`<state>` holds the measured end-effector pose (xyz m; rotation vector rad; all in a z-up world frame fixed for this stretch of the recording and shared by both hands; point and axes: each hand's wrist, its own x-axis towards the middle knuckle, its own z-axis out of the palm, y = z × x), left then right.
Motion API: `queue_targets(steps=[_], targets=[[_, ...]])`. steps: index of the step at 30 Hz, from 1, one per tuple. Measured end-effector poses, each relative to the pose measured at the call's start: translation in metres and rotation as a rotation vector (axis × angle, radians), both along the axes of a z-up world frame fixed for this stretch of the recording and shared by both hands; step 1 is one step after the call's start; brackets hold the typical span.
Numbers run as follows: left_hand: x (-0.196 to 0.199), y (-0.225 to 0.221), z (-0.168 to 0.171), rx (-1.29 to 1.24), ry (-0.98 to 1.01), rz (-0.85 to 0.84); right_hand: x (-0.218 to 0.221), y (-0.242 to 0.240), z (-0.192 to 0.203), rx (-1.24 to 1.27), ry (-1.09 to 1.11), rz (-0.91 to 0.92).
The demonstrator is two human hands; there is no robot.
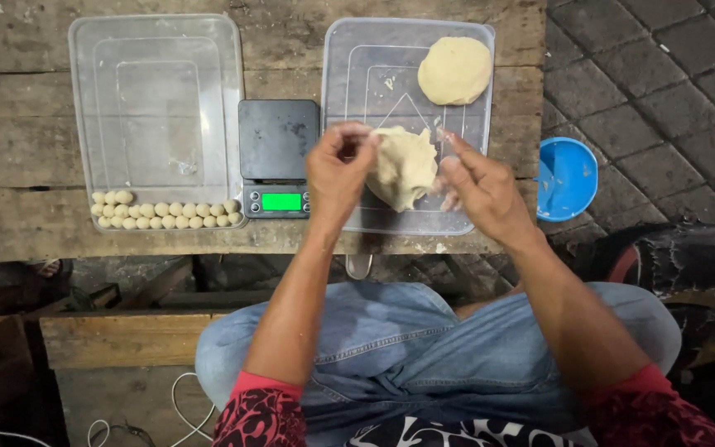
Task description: The person portions out small pieces of dough from a larger mass, rolls them into uniform balls, and organizes them in a plastic container.
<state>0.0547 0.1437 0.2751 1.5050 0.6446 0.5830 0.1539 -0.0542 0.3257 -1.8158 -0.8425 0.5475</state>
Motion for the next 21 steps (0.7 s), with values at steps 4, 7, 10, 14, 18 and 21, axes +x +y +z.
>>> queue_targets(steps=[4,7,10,14,18,21], targets=[[-0.013,0.036,0.01,0.262,0.108,0.146,0.004,-0.004,-0.016,0.045,0.188,-0.136],[-0.029,0.064,0.001,0.61,0.337,0.213,0.008,-0.005,-0.023,0.041,0.133,-0.138],[-0.036,0.075,-0.014,0.808,0.511,0.252,0.009,-0.006,-0.027,0.027,0.11,-0.141],[-0.036,0.076,-0.03,0.911,0.683,0.274,0.007,-0.007,-0.02,-0.005,0.062,-0.144],[-0.042,0.094,-0.025,0.882,0.684,0.26,0.008,-0.005,-0.017,0.008,0.046,-0.189],[-0.045,0.098,-0.019,0.843,0.686,0.298,0.011,-0.007,-0.023,0.005,0.038,-0.222]])
